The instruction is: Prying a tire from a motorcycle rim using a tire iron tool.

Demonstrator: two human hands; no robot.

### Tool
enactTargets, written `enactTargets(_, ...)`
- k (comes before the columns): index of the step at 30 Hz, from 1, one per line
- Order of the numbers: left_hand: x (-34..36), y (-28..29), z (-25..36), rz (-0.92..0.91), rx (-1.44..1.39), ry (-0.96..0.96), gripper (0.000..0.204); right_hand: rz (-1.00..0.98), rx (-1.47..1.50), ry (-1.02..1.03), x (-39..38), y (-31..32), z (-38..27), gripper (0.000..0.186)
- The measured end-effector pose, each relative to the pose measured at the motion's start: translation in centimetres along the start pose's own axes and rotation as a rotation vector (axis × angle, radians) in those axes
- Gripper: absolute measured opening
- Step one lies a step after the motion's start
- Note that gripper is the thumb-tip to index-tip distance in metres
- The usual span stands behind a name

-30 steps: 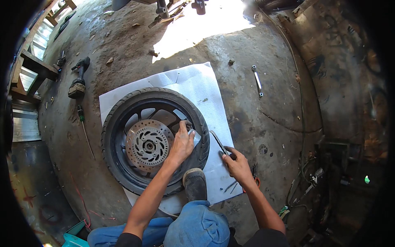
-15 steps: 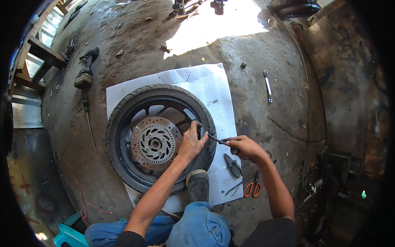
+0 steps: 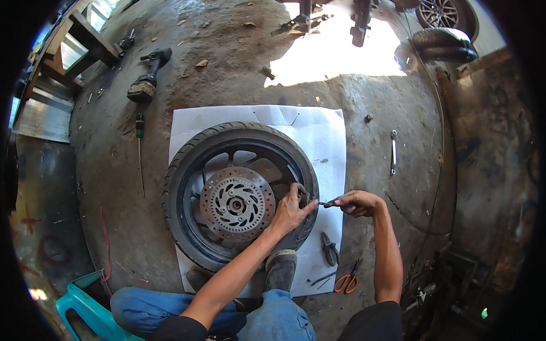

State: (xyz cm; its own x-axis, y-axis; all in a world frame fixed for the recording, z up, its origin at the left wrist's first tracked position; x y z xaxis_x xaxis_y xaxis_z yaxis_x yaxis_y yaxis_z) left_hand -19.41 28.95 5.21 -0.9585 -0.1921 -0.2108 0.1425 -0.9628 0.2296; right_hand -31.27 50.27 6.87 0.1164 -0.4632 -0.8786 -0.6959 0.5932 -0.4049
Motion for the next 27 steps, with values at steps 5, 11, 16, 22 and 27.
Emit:
enactTargets(5, 0.4, -0.2, 0.3, 0.006, -0.025, -0.014, 0.059, 0.052, -0.040, -0.050, -0.8, 0.0, -1.9, 0.021)
enactTargets(11, -0.3, 0.1, 0.5, 0.027, -0.077, 0.015, 0.059, 0.058, 0.026, -0.121, -2.8, -6.7, -4.1, 0.021)
enactTargets(16, -0.3, -0.3, -2.0, 0.109, -0.214, 0.034, 0.054, -0.124, 0.495, -0.187, 1.2, -11.6, -1.0, 0.027)
enactTargets(22, 0.3, 0.2, -0.6, 0.135, -0.281, 0.112, 0.049, 0.064, 1.164, 0.090, 1.7, -14.7, -0.9, 0.026)
enactTargets(27, 0.9, 0.1, -1.6, 0.055, -0.328, 0.201, 0.055, 0.290, 1.097, 0.250, 3.3, -17.0, -0.4, 0.021)
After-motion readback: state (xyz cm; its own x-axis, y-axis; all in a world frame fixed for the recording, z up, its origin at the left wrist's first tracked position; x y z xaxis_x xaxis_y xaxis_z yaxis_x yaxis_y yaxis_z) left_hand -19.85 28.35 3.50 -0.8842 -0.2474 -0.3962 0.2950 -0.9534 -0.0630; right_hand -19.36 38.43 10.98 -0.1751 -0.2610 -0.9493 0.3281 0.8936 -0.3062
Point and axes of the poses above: each hand's wrist, its own x-axis towards the middle knuckle, its own y-axis out of the back of the hand, z = x × y, the point moved 5 cm from there along x, towards the middle knuckle
